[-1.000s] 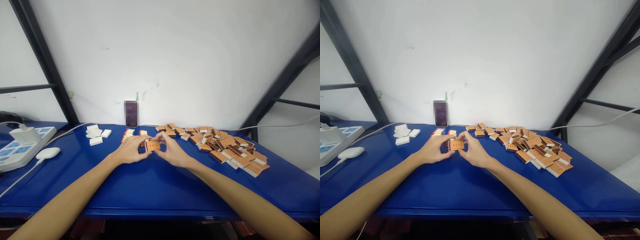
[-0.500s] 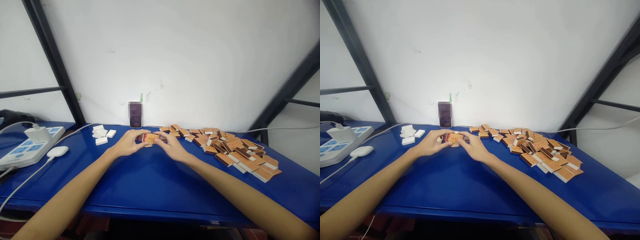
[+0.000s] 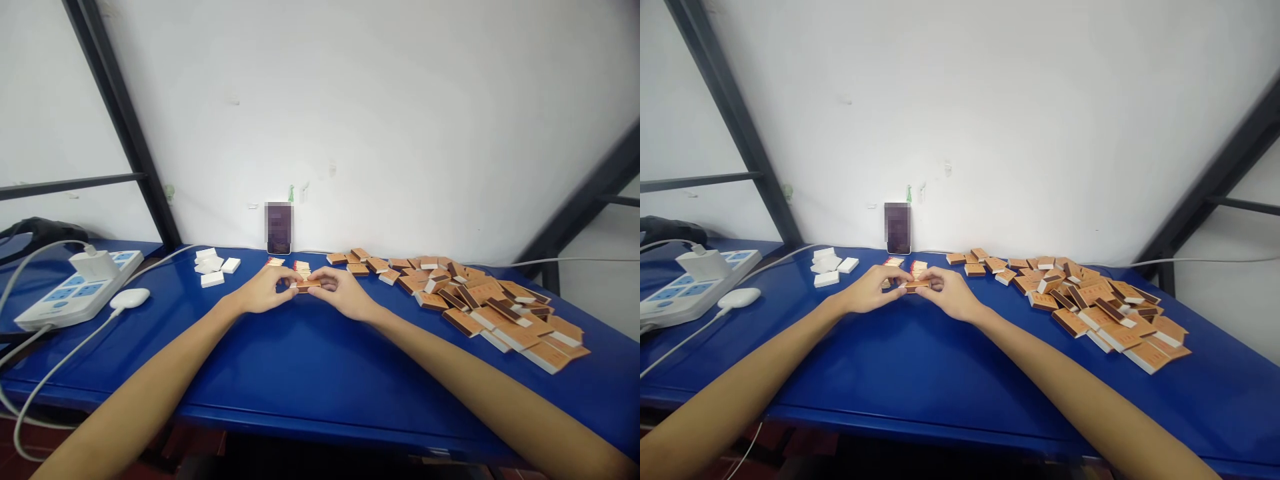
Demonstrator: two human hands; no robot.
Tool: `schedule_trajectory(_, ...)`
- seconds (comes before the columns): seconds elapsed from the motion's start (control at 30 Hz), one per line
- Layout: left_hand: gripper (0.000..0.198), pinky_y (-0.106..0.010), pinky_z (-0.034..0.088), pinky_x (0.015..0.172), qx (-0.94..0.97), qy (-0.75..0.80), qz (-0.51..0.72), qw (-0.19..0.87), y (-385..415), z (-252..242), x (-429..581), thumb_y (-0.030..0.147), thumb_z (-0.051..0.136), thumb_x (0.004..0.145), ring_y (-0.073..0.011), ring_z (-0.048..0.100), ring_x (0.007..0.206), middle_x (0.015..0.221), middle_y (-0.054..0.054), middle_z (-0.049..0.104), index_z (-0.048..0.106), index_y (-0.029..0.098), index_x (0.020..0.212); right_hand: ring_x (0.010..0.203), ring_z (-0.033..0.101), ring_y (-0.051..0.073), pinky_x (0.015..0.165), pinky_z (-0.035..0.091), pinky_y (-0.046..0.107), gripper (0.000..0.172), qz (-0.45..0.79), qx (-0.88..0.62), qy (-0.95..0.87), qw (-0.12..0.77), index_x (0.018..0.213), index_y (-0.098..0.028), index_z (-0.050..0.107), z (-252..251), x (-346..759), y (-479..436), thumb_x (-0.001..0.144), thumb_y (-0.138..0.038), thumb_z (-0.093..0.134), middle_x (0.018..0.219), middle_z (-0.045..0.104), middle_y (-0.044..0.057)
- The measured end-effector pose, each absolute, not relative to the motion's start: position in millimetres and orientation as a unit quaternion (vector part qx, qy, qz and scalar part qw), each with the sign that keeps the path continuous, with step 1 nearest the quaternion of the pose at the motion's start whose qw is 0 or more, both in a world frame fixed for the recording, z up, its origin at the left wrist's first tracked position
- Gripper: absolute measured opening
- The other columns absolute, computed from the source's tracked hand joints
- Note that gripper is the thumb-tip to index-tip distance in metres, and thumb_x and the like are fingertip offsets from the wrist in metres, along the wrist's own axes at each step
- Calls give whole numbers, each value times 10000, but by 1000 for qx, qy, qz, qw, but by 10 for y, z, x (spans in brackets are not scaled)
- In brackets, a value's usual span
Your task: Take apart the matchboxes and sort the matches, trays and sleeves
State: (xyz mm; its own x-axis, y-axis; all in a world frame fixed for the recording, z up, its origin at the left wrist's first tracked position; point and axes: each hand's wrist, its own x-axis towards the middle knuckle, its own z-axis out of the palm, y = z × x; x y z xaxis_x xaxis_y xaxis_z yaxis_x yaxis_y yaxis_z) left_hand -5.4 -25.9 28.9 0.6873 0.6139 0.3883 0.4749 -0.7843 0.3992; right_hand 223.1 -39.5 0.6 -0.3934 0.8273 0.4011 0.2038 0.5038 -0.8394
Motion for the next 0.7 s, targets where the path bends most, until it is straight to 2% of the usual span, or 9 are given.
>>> schedule_trajectory(0.1,345,-292,506,756,909,318,243,116,-237,260,-56,326,611,872,-175,633,847,1027,-52,710,672,181,1179,1040,676,211,983,524,412,268,283,-344,-792,417,1085,-205,663,-49,2239,-409,827,-275,682,1127,704,64)
schedule_trajectory(0.27,419,-324,505,799,915,342,205,64,-201,188,-34,323,649,835,-210,645,898,1054,-78,707,667,166,1223,1137,630,250,1004,489,469,425,192,-391,-815,383,1223,-243,629,-148,2242,-379,809,-175,691,1267,675,57)
schedule_trajectory(0.47,340,-370,497,885,911,352,209,42,-170,159,-20,328,681,815,-245,629,999,1066,-80,687,719,194,1125,1165,623,249,1023,467,459,453,189,-395,-818,373,1237,-249,624,-203,2249,-341,801,-159,715,1272,677,52)
schedule_trajectory(0.7,374,-384,485,909,900,373,219,51,-127,103,-48,405,720,793,-241,594,1019,1068,-65,620,721,208,1112,1149,628,240,1012,473,443,430,194,-410,-812,367,1217,-246,640,-180,2248,-366,804,-152,712,1250,688,48)
